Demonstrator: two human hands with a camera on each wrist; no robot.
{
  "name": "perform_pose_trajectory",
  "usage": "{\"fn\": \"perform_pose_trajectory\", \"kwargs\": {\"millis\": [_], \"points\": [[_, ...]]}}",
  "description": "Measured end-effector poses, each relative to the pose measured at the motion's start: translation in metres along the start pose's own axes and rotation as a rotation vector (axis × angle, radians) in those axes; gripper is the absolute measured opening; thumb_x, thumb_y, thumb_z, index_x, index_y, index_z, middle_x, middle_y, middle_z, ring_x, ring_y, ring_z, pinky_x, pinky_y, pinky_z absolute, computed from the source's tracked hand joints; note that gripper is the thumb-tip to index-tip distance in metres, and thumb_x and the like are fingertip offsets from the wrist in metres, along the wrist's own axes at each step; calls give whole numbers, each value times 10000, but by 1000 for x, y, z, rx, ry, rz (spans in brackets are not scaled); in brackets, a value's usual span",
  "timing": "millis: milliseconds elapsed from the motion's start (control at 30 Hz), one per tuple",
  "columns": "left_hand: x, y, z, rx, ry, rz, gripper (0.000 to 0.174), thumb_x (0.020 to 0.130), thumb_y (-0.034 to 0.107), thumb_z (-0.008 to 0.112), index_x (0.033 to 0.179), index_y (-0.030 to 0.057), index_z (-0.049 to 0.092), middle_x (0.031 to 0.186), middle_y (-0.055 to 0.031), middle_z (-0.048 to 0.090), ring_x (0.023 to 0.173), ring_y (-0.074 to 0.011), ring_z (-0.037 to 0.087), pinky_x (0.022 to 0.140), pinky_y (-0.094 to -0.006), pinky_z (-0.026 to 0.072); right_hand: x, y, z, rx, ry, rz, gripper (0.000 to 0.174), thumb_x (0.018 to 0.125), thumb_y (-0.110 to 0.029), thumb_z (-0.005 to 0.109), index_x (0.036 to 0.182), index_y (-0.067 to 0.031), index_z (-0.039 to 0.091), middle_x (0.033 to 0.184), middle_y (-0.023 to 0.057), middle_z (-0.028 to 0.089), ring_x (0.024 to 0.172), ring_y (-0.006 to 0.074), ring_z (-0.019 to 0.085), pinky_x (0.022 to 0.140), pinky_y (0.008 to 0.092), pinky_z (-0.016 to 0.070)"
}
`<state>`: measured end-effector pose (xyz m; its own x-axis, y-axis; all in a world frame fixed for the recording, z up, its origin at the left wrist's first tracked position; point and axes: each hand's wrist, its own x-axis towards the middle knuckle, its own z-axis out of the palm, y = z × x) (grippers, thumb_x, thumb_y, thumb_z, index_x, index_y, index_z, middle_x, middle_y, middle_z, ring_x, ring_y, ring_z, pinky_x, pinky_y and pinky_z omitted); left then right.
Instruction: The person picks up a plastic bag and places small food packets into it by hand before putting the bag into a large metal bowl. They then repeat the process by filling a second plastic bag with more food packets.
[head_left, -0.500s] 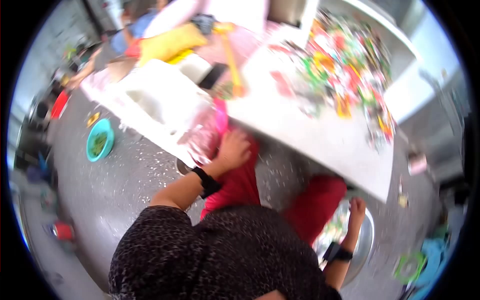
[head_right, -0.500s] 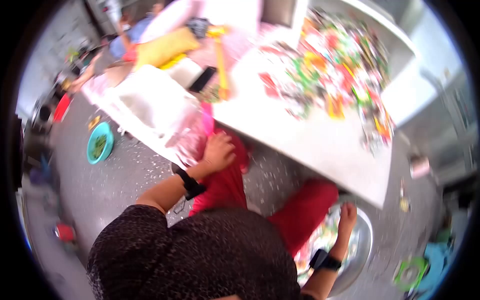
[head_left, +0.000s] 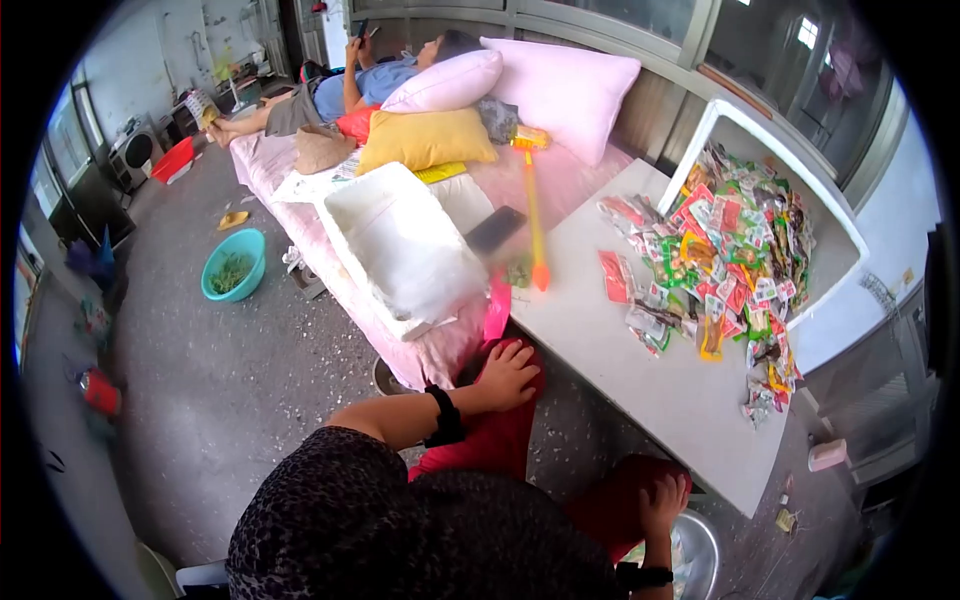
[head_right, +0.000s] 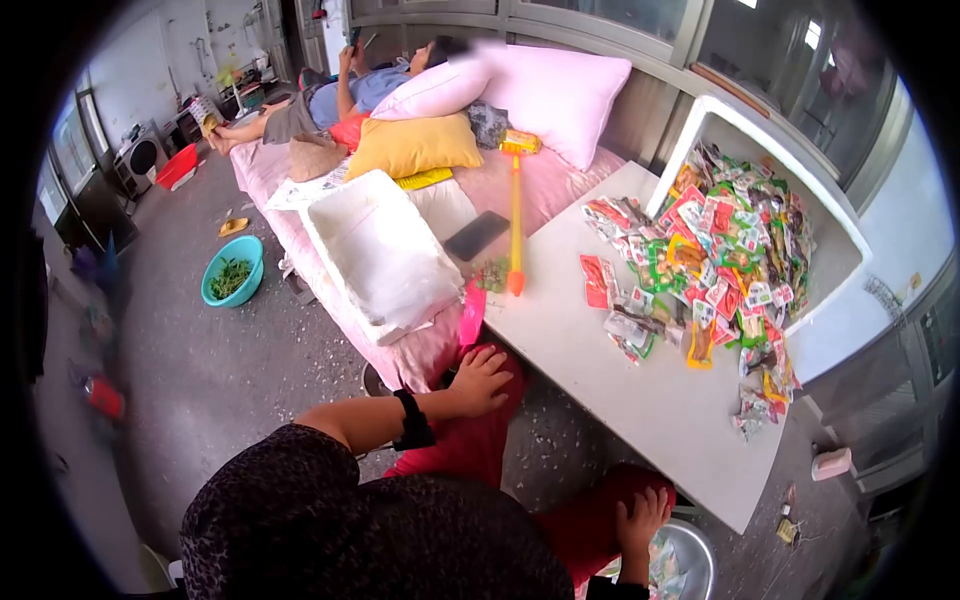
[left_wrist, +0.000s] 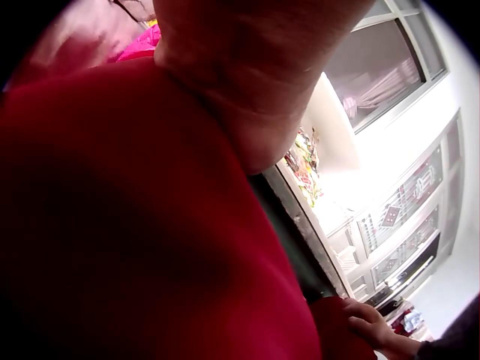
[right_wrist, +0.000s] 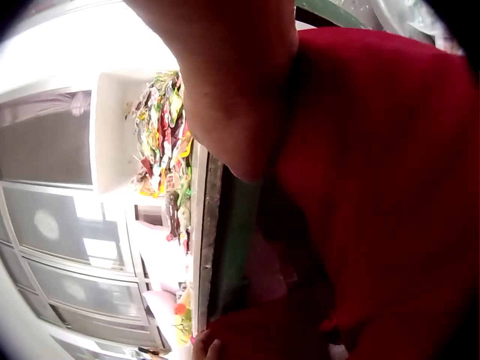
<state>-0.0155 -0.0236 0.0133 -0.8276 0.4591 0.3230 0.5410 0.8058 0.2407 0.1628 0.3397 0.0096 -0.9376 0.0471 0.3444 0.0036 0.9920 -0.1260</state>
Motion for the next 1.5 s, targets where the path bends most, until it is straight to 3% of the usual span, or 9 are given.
{"fn": "perform_pose_trajectory", "kwargs": {"millis": [200,367,667,800,833,933,1133,1333,1500], "points": [[7,2,-2,-29,20,21,339,616,309,572,907,136,550,1123,-116,403,1083,-305,313,872,-481,252,-3,9,9,-13,17,44,314,593,-244,605,839,-65,525,1018,99,492,1089,341,339,881,502,211],[13,2,0,-86,65,25,273,636,288,548,853,123,548,1073,-116,420,1056,-301,328,847,-493,266,6,-2,5,-40,39,99,244,633,-200,564,834,-65,539,980,74,514,1086,298,363,888,436,248],[17,0,1,-107,117,44,240,623,274,557,806,119,544,1015,-108,430,1016,-294,350,822,-474,280,11,0,5,-75,82,140,249,631,-212,559,834,-70,528,962,56,517,1059,285,389,848,421,274],[16,-2,2,-114,148,64,235,614,270,562,797,123,546,1005,-103,432,1008,-290,355,804,-463,290,9,29,10,-47,103,200,264,634,-236,541,834,-66,520,903,77,529,951,299,463,775,437,350],[17,-1,1,-111,151,69,234,613,270,562,795,124,546,1003,-102,433,1006,-290,356,800,-460,292,9,37,11,-49,105,119,276,652,-237,537,854,-51,509,917,98,531,931,310,476,747,437,379],[18,2,-1,-80,141,52,259,592,265,575,807,123,545,1004,-96,441,1000,-286,365,798,-444,297,-2,43,19,-209,182,169,276,674,-231,536,869,-39,499,944,114,529,953,313,468,762,430,379],[17,7,-1,-69,138,48,278,582,261,583,819,121,547,1016,-97,447,1003,-285,369,806,-444,296,-9,52,19,-174,232,133,276,695,-238,530,883,-38,500,981,123,522,978,316,459,776,437,370],[15,11,2,-69,146,45,257,601,265,568,808,115,539,1019,-101,437,1008,-295,364,824,-464,284,-16,50,12,-173,227,234,254,681,-206,542,868,-38,505,971,120,529,971,312,464,797,429,372],[10,10,8,-109,176,47,260,615,248,570,835,114,534,1046,-109,437,1025,-291,370,831,-456,295,-14,52,11,-183,190,242,245,703,-238,527,868,-57,515,975,94,531,980,299,464,749,413,380]]}}
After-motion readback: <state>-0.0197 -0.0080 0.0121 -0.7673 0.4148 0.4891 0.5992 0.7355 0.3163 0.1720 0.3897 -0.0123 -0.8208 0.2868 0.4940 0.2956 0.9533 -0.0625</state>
